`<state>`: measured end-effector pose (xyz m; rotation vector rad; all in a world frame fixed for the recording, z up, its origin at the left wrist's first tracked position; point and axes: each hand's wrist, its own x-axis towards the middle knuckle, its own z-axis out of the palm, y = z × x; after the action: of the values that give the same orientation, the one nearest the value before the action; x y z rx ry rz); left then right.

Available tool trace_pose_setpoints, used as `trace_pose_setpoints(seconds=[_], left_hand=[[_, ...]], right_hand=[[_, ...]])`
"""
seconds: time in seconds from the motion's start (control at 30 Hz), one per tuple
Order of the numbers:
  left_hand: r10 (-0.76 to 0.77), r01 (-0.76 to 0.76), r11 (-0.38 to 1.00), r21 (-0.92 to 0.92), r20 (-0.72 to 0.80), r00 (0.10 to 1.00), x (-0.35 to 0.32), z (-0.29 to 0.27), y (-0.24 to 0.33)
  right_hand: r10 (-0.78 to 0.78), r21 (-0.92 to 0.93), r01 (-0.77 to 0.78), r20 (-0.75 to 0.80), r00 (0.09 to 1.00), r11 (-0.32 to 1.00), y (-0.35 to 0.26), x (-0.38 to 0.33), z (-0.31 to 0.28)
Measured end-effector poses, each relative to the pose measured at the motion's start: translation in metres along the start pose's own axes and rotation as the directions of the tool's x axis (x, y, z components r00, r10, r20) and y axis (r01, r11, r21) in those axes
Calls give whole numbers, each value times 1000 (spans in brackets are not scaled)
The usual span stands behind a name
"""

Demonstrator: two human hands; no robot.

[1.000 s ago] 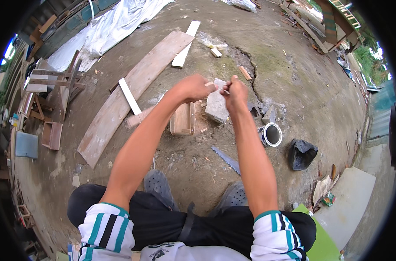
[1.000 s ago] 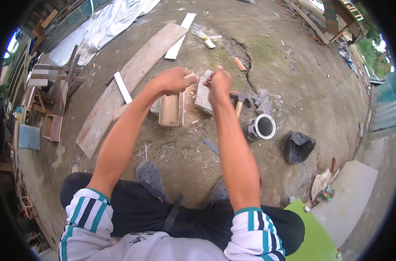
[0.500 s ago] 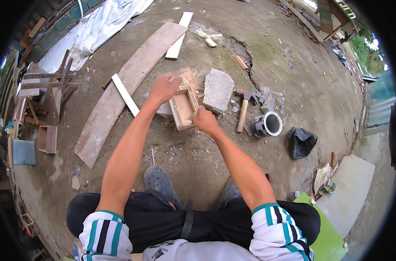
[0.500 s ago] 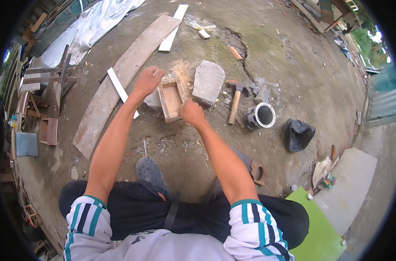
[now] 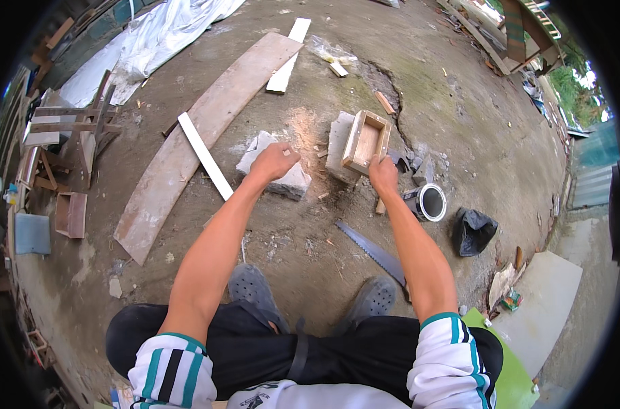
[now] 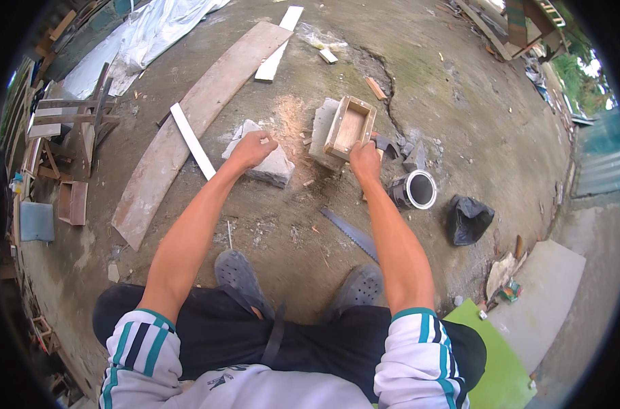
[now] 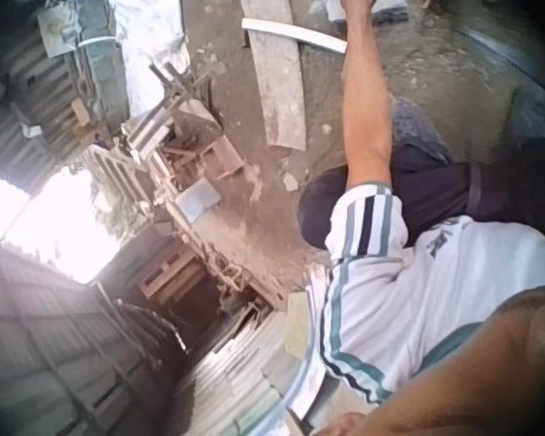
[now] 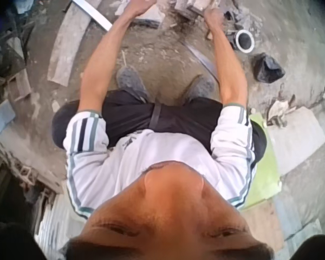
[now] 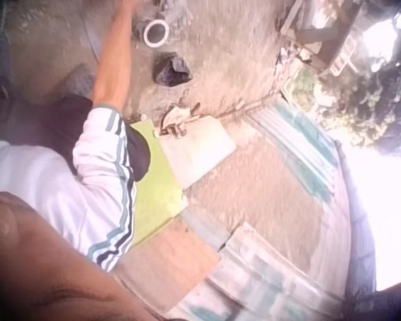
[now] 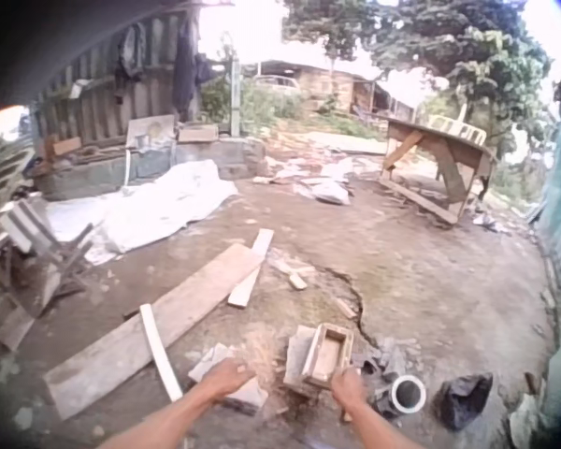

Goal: The person sits on the ground and uses a hand saw to cut small wooden pieces, then assembles them into a small rectangular wooden box. The person repeatedly saws, checks fit, and adjusts the pieces to form the box structure.

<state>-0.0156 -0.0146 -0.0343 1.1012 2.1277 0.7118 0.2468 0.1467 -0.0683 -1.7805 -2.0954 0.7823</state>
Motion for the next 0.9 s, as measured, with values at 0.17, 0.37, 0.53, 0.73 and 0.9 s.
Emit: trace_pose_setpoints(seconds=[0.17, 0.37, 0.53, 0.73, 0.9], left_hand=[[-44, 61, 987, 150, -118, 992, -24, -3, -13], [-154, 180, 968, 174, -151, 976, -33, -5, -24], [-144, 226, 939, 259, -302, 942, -15, -7, -31], [-355, 356, 861, 362, -72, 932, 24, -19, -24], [-400, 401, 821, 406, -91, 912, 11, -27, -51]], right_hand=[[-150, -51, 150, 9, 989, 987, -12, 23, 6], [-207, -14, 207, 23, 978, 978, -9, 56, 3], [-51, 293, 152, -325, 944, 944, 13, 57, 12], [257, 394, -166, -193, 947, 904, 77, 15, 50], [-5, 358, -193, 485, 875, 914, 6, -78, 96]])
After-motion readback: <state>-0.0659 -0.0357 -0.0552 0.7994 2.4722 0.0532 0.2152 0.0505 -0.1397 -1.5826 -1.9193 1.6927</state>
